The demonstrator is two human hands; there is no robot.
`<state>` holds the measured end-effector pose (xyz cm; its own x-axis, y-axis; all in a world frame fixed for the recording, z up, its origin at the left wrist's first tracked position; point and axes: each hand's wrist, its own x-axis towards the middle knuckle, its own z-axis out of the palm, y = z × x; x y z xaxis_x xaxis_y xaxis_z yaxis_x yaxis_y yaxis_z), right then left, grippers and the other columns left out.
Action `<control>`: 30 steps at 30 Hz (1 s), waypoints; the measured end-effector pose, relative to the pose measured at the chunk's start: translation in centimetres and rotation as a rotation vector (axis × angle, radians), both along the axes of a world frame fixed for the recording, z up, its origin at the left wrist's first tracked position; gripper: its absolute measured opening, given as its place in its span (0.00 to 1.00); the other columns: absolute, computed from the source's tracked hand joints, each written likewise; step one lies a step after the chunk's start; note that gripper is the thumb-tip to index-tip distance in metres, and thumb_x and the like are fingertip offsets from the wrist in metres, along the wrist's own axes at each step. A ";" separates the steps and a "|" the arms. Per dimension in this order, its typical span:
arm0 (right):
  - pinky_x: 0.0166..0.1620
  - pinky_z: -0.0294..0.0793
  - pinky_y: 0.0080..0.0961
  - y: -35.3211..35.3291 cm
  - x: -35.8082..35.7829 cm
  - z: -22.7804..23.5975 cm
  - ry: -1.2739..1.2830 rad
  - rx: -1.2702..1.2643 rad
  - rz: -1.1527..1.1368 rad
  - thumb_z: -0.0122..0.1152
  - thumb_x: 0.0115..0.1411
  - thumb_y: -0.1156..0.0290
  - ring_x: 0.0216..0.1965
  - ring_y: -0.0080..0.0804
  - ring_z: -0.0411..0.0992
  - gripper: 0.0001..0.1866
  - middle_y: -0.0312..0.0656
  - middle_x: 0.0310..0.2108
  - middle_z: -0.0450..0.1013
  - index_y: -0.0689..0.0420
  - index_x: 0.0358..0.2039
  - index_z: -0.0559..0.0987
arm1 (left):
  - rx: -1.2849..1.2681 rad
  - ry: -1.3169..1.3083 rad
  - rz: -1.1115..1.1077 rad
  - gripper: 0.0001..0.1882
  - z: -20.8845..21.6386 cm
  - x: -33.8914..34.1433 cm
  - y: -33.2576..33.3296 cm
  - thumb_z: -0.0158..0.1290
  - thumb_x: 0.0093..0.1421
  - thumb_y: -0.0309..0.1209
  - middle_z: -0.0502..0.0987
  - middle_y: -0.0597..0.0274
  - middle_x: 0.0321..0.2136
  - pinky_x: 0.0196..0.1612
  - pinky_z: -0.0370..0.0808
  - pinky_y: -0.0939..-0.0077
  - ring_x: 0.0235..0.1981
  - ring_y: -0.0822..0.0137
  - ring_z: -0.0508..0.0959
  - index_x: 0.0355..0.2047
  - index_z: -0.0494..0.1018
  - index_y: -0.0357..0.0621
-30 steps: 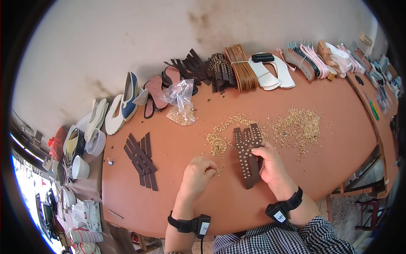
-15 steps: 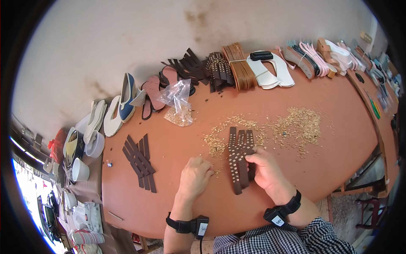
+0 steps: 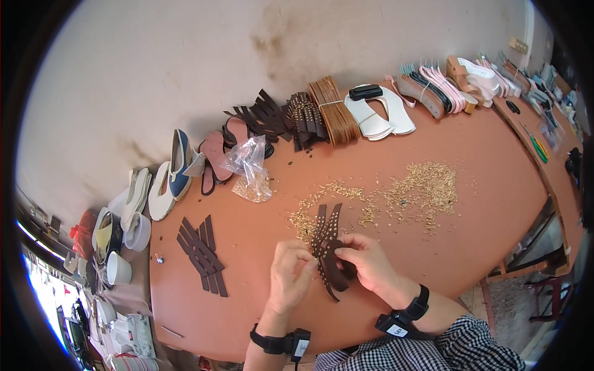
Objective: Attaching decorative metal studs to leather shoe straps on a workbench.
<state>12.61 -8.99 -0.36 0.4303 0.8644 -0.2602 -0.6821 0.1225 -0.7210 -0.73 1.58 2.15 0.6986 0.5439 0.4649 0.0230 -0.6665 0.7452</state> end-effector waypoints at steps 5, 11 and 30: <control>0.30 0.68 0.14 -0.1 -1.0 0.3 -0.069 0.076 0.046 0.52 0.55 0.81 0.26 0.19 0.67 0.07 0.37 0.28 0.72 0.65 0.35 0.74 | 0.088 -0.070 0.015 0.10 -1.0 1.0 -0.6 0.56 0.44 0.18 0.69 0.58 0.31 0.35 0.67 0.71 0.32 0.61 0.68 0.26 0.69 0.41; 0.33 0.69 0.13 -0.4 -1.3 0.5 -0.086 0.043 0.083 0.53 0.55 0.80 0.28 0.17 0.68 0.09 0.36 0.30 0.72 0.65 0.38 0.74 | 0.222 -0.071 0.037 0.10 -0.7 1.3 -0.6 0.56 0.43 0.18 0.68 0.58 0.30 0.34 0.67 0.71 0.31 0.61 0.67 0.25 0.69 0.41; 0.35 0.69 0.13 -0.7 -1.1 1.2 -0.336 -0.008 0.148 0.51 0.57 0.78 0.32 0.15 0.69 0.08 0.34 0.31 0.72 0.65 0.38 0.73 | -0.414 -0.100 -0.026 0.08 -2.0 0.5 -0.5 0.56 0.45 0.16 0.70 0.59 0.33 0.36 0.69 0.79 0.33 0.70 0.70 0.25 0.70 0.37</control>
